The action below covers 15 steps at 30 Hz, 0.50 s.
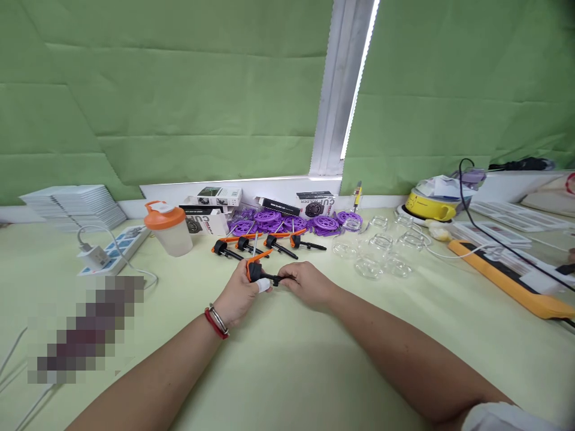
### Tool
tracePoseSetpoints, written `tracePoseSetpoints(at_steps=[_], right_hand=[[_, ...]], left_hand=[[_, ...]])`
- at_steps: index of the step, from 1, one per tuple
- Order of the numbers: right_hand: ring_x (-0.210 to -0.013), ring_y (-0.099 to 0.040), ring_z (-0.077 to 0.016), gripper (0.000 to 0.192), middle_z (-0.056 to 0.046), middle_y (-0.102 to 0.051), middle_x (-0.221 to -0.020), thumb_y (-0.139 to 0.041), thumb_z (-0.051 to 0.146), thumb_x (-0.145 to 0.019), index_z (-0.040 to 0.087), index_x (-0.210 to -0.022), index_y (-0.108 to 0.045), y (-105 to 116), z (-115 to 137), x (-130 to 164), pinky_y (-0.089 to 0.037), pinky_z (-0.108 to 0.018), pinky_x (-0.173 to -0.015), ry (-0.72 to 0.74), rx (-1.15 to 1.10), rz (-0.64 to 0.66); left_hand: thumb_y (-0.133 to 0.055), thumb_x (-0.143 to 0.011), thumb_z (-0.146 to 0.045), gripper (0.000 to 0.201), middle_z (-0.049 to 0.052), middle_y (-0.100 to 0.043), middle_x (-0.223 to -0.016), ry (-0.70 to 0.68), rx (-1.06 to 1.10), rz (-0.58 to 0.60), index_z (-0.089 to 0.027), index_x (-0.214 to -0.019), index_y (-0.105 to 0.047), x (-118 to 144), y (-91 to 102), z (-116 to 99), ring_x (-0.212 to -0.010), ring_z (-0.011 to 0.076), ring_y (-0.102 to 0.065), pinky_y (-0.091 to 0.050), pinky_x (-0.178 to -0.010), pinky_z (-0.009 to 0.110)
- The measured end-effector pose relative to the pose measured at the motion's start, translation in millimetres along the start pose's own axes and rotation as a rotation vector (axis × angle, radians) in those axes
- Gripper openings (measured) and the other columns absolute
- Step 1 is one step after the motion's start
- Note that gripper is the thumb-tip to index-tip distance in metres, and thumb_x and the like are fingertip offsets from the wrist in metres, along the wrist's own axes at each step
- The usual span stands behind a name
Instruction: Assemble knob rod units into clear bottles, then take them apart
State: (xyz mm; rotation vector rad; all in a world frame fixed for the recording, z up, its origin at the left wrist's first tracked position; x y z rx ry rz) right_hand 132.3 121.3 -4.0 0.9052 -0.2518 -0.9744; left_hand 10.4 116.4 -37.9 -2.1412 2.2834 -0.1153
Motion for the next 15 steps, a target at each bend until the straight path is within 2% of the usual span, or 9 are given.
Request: tracePoseSetpoints(at_steps=[7, 15], right_hand=[[-0.067, -0.050, -0.0116, 0.015, -0.001, -0.062, -0.076, -0.051, 0.015, -0.082, 0.017, -0.082, -0.066, 2.2, 2.1, 1.2, -0.033, -0.022, -0.062, 0.011, -0.045, -0.025], [-0.068, -0.051, -0.0122, 0.016, 0.000, -0.062, -0.076, -0.051, 0.014, -0.082, 0.018, -0.082, -0.066, 2.9, 1.7, 2.9, -0.035, -0.022, -0.063, 0.010, -0.083, -0.056]], left_hand=[[-0.070, -0.063, -0.018, 0.038, -0.004, -0.053, -0.085, -0.038, -0.027, 0.018, -0.021, -0.090, -0.045, -0.9, -1.2, -3.0, -0.070, 0.0104, -0.053, -0.043, -0.072, 0.028], [-0.071, -0.059, -0.020, 0.039, -0.005, -0.051, -0.082, 0.007, 0.005, 0.018, -0.021, -0.088, -0.044, 2.1, -3.2, -5.3, -0.063, 0.0081, -0.049, -0.040, -0.066, 0.026]])
Point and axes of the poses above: each hand's wrist, its own x-axis away from the middle knuckle, its own y-axis out of the back of the hand, z = x × y, the point moved 10 cm from there along -x, towards the middle knuckle
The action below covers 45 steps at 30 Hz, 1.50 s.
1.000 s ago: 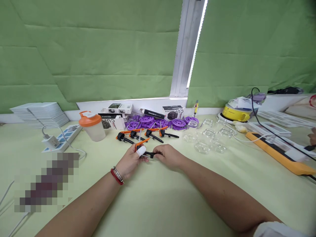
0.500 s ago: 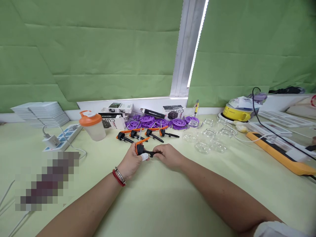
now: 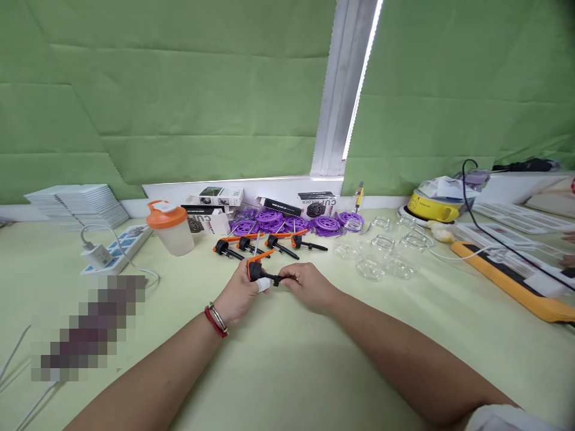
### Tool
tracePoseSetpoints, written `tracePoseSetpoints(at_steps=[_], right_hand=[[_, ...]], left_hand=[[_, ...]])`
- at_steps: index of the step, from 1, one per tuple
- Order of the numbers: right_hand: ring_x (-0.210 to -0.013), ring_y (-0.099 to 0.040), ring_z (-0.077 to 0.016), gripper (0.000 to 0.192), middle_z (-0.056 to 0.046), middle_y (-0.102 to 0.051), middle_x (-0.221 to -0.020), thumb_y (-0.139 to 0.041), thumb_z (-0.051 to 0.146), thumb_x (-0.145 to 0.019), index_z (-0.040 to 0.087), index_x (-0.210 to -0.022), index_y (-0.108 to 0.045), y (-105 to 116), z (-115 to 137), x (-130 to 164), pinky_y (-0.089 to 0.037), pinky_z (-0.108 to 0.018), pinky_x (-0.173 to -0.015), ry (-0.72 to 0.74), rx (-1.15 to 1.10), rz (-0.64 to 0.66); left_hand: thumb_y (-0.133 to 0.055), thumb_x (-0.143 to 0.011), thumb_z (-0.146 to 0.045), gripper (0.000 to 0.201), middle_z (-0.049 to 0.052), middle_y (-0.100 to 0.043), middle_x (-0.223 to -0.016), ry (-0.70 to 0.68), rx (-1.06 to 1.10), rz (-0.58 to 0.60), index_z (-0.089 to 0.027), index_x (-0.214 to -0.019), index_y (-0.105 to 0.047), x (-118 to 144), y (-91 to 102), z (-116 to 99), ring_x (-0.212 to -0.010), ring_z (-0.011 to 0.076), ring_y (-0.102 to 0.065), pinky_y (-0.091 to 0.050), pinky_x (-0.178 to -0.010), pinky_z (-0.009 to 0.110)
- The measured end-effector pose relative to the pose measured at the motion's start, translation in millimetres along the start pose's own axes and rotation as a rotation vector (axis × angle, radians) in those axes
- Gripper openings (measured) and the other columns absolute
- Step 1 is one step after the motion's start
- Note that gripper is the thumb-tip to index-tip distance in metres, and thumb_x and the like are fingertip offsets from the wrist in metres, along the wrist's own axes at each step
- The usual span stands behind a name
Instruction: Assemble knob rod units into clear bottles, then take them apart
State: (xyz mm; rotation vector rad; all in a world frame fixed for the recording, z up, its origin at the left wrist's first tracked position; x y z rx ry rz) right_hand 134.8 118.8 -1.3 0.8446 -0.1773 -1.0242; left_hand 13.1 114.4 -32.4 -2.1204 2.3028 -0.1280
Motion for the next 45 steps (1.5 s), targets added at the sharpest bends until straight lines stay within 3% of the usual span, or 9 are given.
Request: tracePoseSetpoints(at_steps=[5, 13, 23, 30, 36, 41, 45], right_hand=[[-0.068, -0.051, -0.0125, 0.016, 0.000, -0.061, -0.074, -0.051, 0.015, -0.080, 0.018, -0.081, -0.067, 1.8, -2.0, -0.6, -0.035, -0.022, -0.063, -0.011, -0.030, -0.027], [-0.055, -0.038, -0.0095, 0.015, 0.004, -0.050, -0.061, -0.050, 0.017, -0.078, 0.019, -0.077, -0.064, -8.0, -14.4, 2.6, -0.030, -0.020, -0.054, -0.088, -0.175, -0.016], [-0.059, -0.043, -0.0103, 0.016, 0.003, -0.056, -0.065, -0.050, 0.018, -0.077, 0.018, -0.080, -0.066, -4.2, -16.4, 1.5, -0.033, -0.021, -0.057, -0.088, -0.217, -0.048], [-0.056, -0.041, -0.0092, 0.015, 0.003, -0.056, -0.064, -0.051, 0.019, -0.077, 0.018, -0.079, -0.066, -9.6, -19.2, 1.0, -0.032, -0.021, -0.055, -0.103, -0.246, -0.019], [-0.057, -0.044, -0.0097, 0.015, 0.003, -0.058, -0.065, -0.052, 0.020, -0.077, 0.019, -0.079, -0.066, -12.5, -23.4, 0.9, -0.034, -0.022, -0.056, -0.118, -0.292, -0.026], [-0.062, -0.053, -0.0117, 0.013, 0.001, -0.061, -0.065, -0.055, 0.019, -0.075, 0.018, -0.081, -0.066, -14.6, -23.2, 1.2, -0.039, -0.024, -0.060, -0.138, -0.398, -0.052], [-0.066, -0.060, -0.0133, 0.012, -0.001, -0.063, -0.072, -0.059, 0.020, -0.073, 0.016, -0.084, -0.064, -24.0, -20.1, 0.5, -0.046, -0.028, -0.068, -0.140, -0.632, -0.064]], left_hand=[[-0.071, -0.058, -0.021, 0.043, -0.006, -0.047, -0.078, 0.026, -0.001, -0.013, -0.021, -0.090, -0.043, 0.4, 0.0, 1.1, -0.061, 0.0070, -0.045, -0.037, -0.060, 0.024], [-0.070, -0.059, -0.022, 0.040, -0.005, -0.047, -0.081, 0.047, -0.013, 0.009, -0.021, -0.087, -0.041, 2.2, -2.3, 1.6, -0.062, 0.0072, -0.045, -0.038, -0.060, 0.024], [-0.067, -0.059, -0.017, 0.041, -0.009, -0.041, -0.069, 0.106, 0.002, 0.008, -0.021, -0.090, -0.039, 5.6, -4.5, 3.6, -0.053, 0.0046, -0.040, -0.031, -0.052, 0.022], [-0.067, -0.059, -0.015, 0.040, -0.008, -0.045, -0.073, 0.057, 0.007, -0.040, -0.021, -0.086, -0.039, 3.2, 0.3, 1.7, -0.055, 0.0052, -0.043, -0.034, -0.054, 0.022], [-0.067, -0.063, -0.017, 0.037, -0.007, -0.045, -0.074, 0.043, -0.017, -0.005, -0.021, -0.087, -0.038, 3.6, -3.2, 1.2, -0.057, 0.0056, -0.042, -0.035, -0.054, 0.022], [-0.067, -0.065, -0.015, 0.051, -0.001, -0.051, -0.094, 0.009, -0.024, -0.054, -0.023, -0.105, -0.037, 5.9, 0.4, -1.6, -0.078, 0.0108, -0.052, -0.042, -0.069, 0.025], [-0.066, -0.066, -0.015, 0.060, 0.004, -0.042, -0.121, -0.193, 0.066, -0.103, -0.029, -0.112, -0.030, 10.7, 5.6, -18.7, -0.104, 0.0166, -0.052, -0.044, -0.084, 0.032]])
Point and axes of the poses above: each hand's wrist, its own x-axis away from the middle knuckle, its own y-axis out of the back of the hand, z = x × y, the point moved 10 cm from there along -x, towards the middle knuckle
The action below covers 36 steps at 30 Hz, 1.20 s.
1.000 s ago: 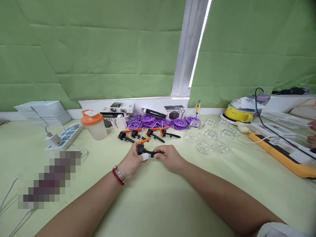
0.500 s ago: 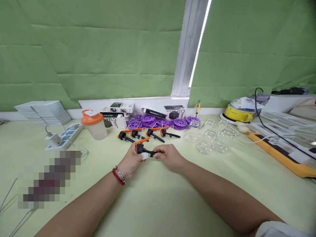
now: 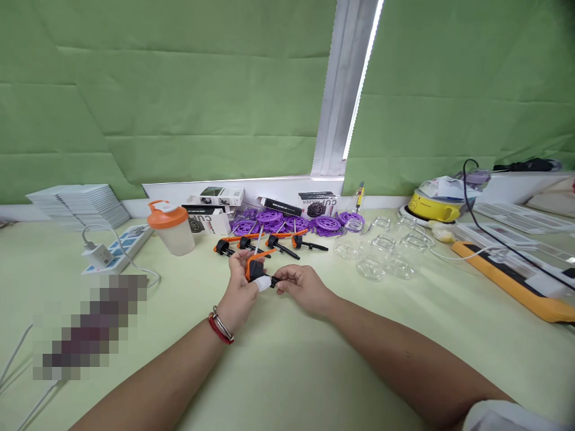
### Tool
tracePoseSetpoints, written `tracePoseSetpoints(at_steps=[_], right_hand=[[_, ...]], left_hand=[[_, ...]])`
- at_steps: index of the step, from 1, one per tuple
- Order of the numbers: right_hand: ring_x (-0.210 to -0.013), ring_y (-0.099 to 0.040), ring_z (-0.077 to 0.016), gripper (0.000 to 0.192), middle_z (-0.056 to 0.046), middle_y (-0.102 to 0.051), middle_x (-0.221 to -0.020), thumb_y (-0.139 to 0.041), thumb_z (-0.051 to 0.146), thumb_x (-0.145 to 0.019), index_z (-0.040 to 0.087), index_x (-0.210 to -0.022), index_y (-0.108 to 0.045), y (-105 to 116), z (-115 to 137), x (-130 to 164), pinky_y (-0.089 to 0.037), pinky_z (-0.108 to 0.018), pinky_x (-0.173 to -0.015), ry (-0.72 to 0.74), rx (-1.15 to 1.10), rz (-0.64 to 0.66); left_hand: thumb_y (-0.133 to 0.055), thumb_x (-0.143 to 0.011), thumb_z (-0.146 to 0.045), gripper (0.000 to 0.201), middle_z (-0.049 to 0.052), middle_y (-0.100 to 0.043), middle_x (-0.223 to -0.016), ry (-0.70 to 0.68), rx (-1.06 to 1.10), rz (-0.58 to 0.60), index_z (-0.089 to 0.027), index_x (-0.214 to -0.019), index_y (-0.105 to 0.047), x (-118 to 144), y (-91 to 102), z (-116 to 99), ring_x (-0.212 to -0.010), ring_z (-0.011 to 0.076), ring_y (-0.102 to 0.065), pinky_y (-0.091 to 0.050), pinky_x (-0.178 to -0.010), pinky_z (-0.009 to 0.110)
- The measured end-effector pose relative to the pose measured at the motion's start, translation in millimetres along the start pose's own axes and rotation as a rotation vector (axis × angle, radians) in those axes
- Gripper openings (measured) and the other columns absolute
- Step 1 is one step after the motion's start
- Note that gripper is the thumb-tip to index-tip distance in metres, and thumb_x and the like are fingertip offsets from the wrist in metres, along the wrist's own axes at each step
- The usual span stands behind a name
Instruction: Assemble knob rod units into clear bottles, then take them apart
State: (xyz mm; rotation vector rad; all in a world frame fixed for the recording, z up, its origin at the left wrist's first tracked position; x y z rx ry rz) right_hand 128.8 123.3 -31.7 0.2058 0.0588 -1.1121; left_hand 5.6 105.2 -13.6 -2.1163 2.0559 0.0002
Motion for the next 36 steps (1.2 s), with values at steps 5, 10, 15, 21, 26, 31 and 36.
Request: tracePoseSetpoints(at_steps=[5, 10, 15, 21, 26, 31, 36], right_hand=[[-0.063, -0.063, -0.0128, 0.018, 0.000, -0.063, -0.075, -0.064, 0.025, -0.073, 0.016, -0.088, -0.062, -19.2, 4.7, 1.8, -0.047, -0.028, -0.065, 0.005, -0.208, 0.036], [-0.060, -0.061, -0.0121, 0.027, 0.000, -0.065, -0.069, -0.074, 0.030, -0.063, 0.015, -0.084, -0.063, -27.5, 12.8, 7.9, -0.045, -0.026, -0.060, -0.073, -0.372, 0.021], [-0.064, -0.061, -0.0135, 0.035, -0.005, -0.068, -0.073, -0.077, 0.032, -0.063, 0.013, -0.089, -0.064, -29.6, 9.9, 15.1, -0.045, -0.026, -0.059, -0.189, -0.518, 0.041], [-0.056, -0.062, -0.0139, 0.031, -0.004, -0.068, -0.070, -0.076, 0.031, -0.066, 0.013, -0.087, -0.063, -31.2, 9.5, 15.2, -0.047, -0.030, -0.062, -0.172, -0.577, 0.091], [-0.055, -0.062, -0.0144, 0.031, -0.004, -0.067, -0.070, -0.076, 0.032, -0.067, 0.012, -0.087, -0.062, -30.1, 10.4, 14.5, -0.046, -0.029, -0.059, -0.177, -0.573, 0.092], [-0.056, -0.062, -0.0139, 0.033, -0.004, -0.067, -0.072, -0.076, 0.035, -0.067, 0.012, -0.086, -0.063, -34.3, 9.8, 15.7, -0.046, -0.029, -0.060, -0.198, -0.580, 0.120], [-0.056, -0.062, -0.0132, 0.035, -0.003, -0.067, -0.071, -0.077, 0.038, -0.065, 0.012, -0.085, -0.064, -38.9, 10.5, 17.9, -0.046, -0.029, -0.061, -0.223, -0.605, 0.140]], left_hand=[[-0.062, -0.074, -0.019, 0.050, 0.003, -0.035, -0.131, -0.174, 0.066, 0.060, -0.032, -0.111, -0.032, 7.0, -6.9, -12.3, -0.108, 0.0174, -0.052, -0.045, -0.087, 0.036], [-0.072, -0.067, -0.021, 0.073, 0.009, -0.026, -0.140, -0.339, -0.143, 0.145, -0.033, -0.123, -0.026, 15.0, -21.7, -29.3, -0.123, 0.0239, -0.042, -0.038, -0.099, 0.045], [-0.085, -0.047, -0.028, 0.112, 0.013, -0.004, -0.151, -0.553, -0.515, 0.189, -0.029, -0.137, -0.018, 20.1, -29.1, -47.6, -0.140, 0.0350, -0.005, -0.016, -0.112, 0.052], [-0.086, -0.042, -0.039, 0.135, 0.016, -0.002, -0.152, -0.562, -0.670, 0.286, -0.025, -0.145, 0.000, 18.5, -32.2, -43.2, -0.140, 0.0390, -0.006, -0.014, -0.111, 0.057], [-0.083, -0.044, -0.042, 0.138, 0.017, -0.004, -0.152, -0.562, -0.780, 0.289, -0.026, -0.146, 0.009, 17.4, -32.5, -35.4, -0.139, 0.0399, -0.008, -0.018, -0.110, 0.057], [-0.085, -0.043, -0.037, 0.139, 0.016, -0.005, -0.151, -0.568, -0.779, 0.281, -0.029, -0.146, 0.008, 19.9, -32.5, -33.8, -0.139, 0.0417, -0.007, -0.016, -0.109, 0.061], [-0.085, -0.040, -0.036, 0.139, 0.018, -0.005, -0.151, -0.563, -0.741, 0.303, -0.026, -0.147, 0.002, 21.8, -34.6, -34.3, -0.138, 0.0435, -0.006, -0.016, -0.108, 0.061]])
Point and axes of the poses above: each hand's wrist, its own x-axis away from the middle knuckle, its own y-axis out of the back of the hand, z = x × y, the point moved 10 cm from there along -x, towards the middle knuckle
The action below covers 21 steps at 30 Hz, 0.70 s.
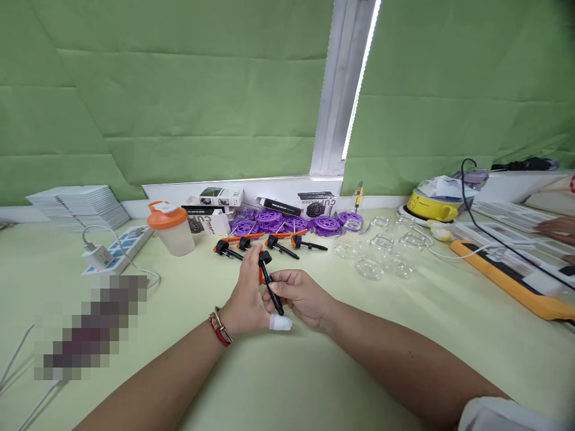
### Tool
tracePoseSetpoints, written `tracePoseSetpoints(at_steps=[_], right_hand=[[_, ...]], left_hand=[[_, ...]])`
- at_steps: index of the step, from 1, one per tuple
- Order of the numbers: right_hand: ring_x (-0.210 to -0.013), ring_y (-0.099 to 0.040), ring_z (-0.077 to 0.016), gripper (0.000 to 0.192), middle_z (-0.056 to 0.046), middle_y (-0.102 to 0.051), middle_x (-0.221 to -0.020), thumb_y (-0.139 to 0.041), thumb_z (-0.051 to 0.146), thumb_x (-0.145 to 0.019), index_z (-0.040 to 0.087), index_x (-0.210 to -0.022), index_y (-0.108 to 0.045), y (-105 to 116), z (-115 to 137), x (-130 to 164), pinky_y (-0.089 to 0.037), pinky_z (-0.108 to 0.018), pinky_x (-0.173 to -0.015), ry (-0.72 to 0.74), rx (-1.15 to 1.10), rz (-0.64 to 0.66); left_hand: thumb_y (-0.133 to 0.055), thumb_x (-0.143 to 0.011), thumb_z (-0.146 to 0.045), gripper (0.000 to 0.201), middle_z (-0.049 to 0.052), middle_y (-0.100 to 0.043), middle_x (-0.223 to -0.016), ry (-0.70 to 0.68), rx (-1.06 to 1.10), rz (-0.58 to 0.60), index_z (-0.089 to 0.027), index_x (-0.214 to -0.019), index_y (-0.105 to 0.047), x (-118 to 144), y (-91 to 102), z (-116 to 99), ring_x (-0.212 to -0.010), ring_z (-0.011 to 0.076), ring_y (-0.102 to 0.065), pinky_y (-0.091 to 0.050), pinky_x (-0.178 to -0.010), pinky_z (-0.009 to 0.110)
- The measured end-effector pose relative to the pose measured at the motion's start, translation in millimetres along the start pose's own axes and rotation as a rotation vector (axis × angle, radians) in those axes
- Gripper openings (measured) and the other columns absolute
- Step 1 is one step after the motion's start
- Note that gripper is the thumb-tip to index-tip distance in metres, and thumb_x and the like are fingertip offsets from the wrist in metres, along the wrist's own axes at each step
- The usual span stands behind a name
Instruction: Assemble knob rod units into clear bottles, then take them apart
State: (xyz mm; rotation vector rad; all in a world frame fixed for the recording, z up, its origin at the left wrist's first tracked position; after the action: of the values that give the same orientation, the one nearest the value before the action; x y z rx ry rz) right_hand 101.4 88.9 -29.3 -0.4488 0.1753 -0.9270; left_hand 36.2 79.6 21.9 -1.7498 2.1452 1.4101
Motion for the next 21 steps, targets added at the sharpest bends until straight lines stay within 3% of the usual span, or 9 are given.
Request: tracePoseSetpoints(at_steps=[7, 15, 21], right_hand=[[-0.057, -0.062, -0.0137, 0.036, -0.005, -0.068, -0.071, -0.077, 0.039, -0.065, 0.011, -0.085, -0.065, -0.6, 1.7, 0.5, -0.045, -0.028, -0.060, -0.004, 0.031, 0.006], [-0.059, -0.065, -0.0147, 0.040, -0.005, -0.068, -0.072, -0.080, 0.040, -0.062, 0.010, -0.083, -0.064, -4.2, -0.3, -0.6, -0.045, -0.028, -0.061, -0.025, -0.014, 0.050], [-0.059, -0.065, -0.0153, 0.042, -0.004, -0.067, -0.066, -0.082, 0.039, -0.058, 0.011, -0.080, -0.062, -2.9, -7.1, -1.3, -0.048, -0.030, -0.065, -0.065, -0.060, 0.025]], left_hand=[[-0.081, -0.045, -0.037, 0.126, 0.020, -0.015, -0.146, 0.005, -0.015, -0.009, -0.019, -0.146, -0.007, -0.2, 0.4, -8.2, -0.135, 0.0417, -0.016, -0.023, -0.106, 0.059], [-0.080, -0.047, -0.024, 0.111, 0.010, -0.034, -0.139, 0.012, 0.129, -0.084, -0.031, -0.142, -0.023, 3.3, 13.4, -17.4, -0.128, 0.0353, -0.035, -0.030, -0.106, 0.052], [-0.080, -0.048, -0.022, 0.113, 0.009, -0.033, -0.141, 0.021, 0.171, -0.035, -0.031, -0.144, -0.021, 3.9, 9.4, -14.5, -0.129, 0.0355, -0.033, -0.028, -0.107, 0.051]])
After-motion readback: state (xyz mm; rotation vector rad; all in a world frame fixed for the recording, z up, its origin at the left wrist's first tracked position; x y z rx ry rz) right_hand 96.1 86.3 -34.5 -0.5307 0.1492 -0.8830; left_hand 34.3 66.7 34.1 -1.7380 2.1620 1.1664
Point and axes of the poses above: each hand's wrist, its own x-axis away from the middle knuckle, its own y-axis out of the back of the hand, z = x × y, the point moved 10 cm from there along -x, towards the middle knuckle
